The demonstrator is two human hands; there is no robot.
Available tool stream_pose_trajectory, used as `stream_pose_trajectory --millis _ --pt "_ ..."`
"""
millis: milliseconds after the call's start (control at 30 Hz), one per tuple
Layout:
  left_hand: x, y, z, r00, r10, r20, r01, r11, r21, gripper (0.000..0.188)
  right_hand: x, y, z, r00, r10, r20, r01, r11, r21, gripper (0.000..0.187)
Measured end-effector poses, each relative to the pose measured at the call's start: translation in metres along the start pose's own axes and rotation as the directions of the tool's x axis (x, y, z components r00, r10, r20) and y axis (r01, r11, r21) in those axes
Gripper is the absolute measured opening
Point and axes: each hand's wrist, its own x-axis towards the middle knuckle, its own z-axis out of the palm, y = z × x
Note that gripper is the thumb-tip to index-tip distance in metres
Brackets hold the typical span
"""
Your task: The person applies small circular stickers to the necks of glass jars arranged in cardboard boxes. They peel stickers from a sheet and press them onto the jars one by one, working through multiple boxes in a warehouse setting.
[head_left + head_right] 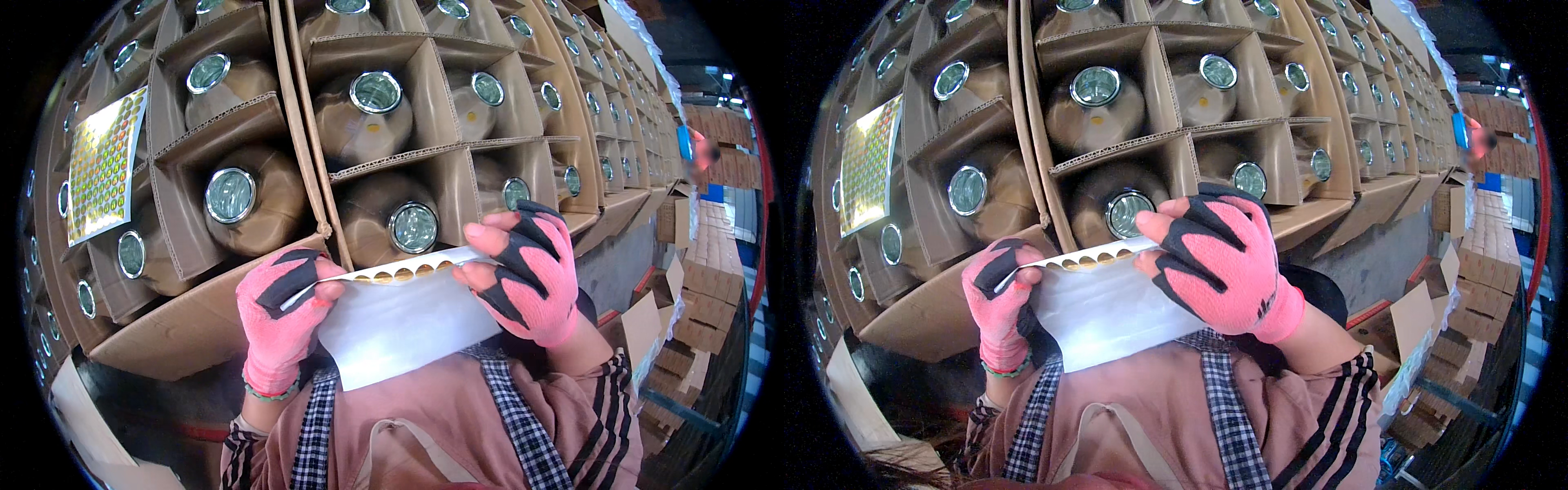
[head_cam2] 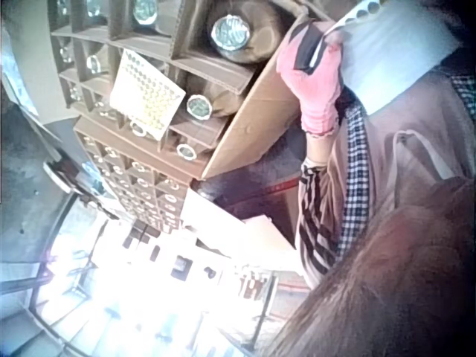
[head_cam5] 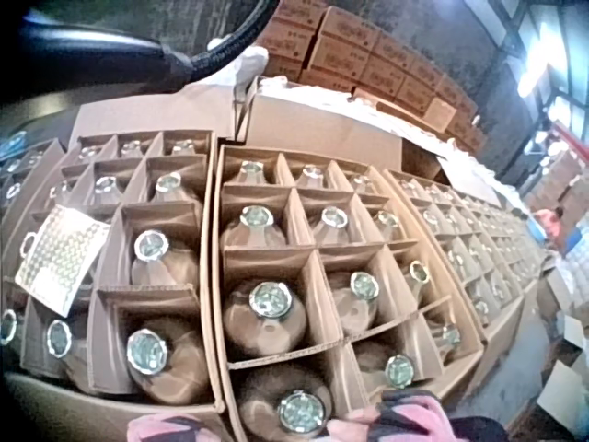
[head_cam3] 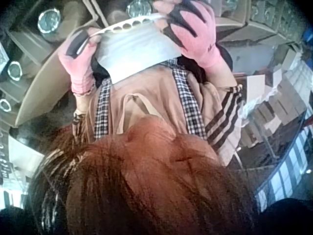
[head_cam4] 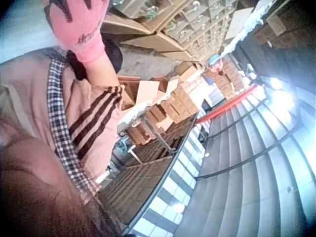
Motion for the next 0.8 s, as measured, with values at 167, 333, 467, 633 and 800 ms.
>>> stream_pose_trajectory --millis 167,333,467,633,800 --pt "0.001 -0.003 -0.003 1.0 -0.015 -0.002 0.015 0.998 -0.065 0.016 0.004 0.0 -0.004 0.999 0.029 -0.026 -0.027 0.995 0.094 0.026" --pt "0.001 -0.005 -0.003 0.997 0.06 -0.053 -0.067 0.989 -0.131 0.017 0.006 0.006 -0.008 0.962 0.199 -0.187 -0.147 0.954 0.263 0.027" --pt "0.005 -0.006 -0.008 0.976 0.214 -0.042 -0.214 0.977 -0.003 0.018 0.009 0.032 -0.016 0.88 0.387 -0.274 -0.327 0.914 0.241 0.022" --pt "0.009 -0.006 -0.023 0.939 0.308 -0.15 -0.312 0.95 0.002 0.024 0.065 0.097 -0.022 0.828 0.485 -0.283 -0.434 0.872 0.225 0.009" --pt "0.012 -0.006 -0.015 0.959 0.244 -0.146 -0.253 0.966 -0.047 0.03 0.109 0.222 0.011 0.941 0.336 0.045 -0.316 0.917 -0.245 0.015"
